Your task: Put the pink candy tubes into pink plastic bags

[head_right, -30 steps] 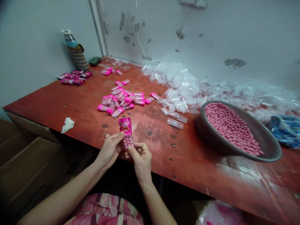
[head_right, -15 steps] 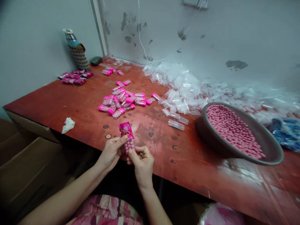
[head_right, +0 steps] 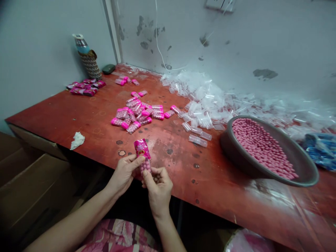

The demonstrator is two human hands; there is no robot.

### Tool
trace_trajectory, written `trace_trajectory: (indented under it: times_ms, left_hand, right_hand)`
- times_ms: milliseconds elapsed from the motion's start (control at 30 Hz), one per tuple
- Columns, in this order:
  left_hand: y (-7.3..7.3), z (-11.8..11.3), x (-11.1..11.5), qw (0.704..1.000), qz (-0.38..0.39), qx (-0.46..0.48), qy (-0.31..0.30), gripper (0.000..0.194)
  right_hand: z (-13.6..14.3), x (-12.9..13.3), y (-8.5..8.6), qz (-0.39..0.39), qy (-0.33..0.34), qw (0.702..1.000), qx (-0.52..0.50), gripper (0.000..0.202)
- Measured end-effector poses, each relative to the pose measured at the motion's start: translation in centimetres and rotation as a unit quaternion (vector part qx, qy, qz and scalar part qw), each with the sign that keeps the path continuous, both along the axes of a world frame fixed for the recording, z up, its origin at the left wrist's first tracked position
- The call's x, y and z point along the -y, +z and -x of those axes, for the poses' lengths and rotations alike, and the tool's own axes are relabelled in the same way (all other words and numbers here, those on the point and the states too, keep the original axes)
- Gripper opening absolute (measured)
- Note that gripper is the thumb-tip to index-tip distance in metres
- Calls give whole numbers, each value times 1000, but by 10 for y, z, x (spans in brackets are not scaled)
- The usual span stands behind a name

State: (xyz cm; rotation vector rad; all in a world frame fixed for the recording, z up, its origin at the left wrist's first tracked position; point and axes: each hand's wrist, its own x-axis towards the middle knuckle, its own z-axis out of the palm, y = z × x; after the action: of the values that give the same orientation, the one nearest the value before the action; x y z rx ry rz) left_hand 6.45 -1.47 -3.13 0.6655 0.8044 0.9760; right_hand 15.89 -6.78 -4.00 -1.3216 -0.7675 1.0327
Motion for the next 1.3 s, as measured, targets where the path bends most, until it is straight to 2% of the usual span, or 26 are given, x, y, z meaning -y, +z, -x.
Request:
trace_trajectory:
  times_ms: [100,200,267,433,500,700,1033,1200,1267,1300]
  left_hand:
    - [0,-1,2,1000,2,-7,20,20]
    - [2,1,5,1000,3,-3,14,22]
    - [4,2,6,1000,2,2,6,22]
    - [6,3,1,999,14,13,32,20]
    - [5,2,0,998,22,24,45,20]
    - [-2,0,9,996,40,76,-35,26]
    - [-8,3,1,999,45,31,-6,24]
    - [-5,11,2,997,41,59,8,25]
    - [5,22,2,997,29,69,33,25]
    - [13,31,1,995,17,71,67,23]
  right_hand:
    - [3,0,-2,-6,-9,1000,-15,16]
    - [5,0,-9,-11,0,996,-85,15]
    - [5,0,-9,-10,8,995,-97,14]
    - [2,5,2,0,9,999,45,15]
    - [3,6,4,-6,8,998,70,15]
    - [9,-1,-6,-26,-6,997,-71,15]
    - [8,-14,-19,-5,11,992,-122,18]
    - [16,-27,-14,5,61,990,-130,20]
    - [22,-33,-7,6,122,986,-113,21]
    - [24,-37,-2,4,157,982,-103,22]
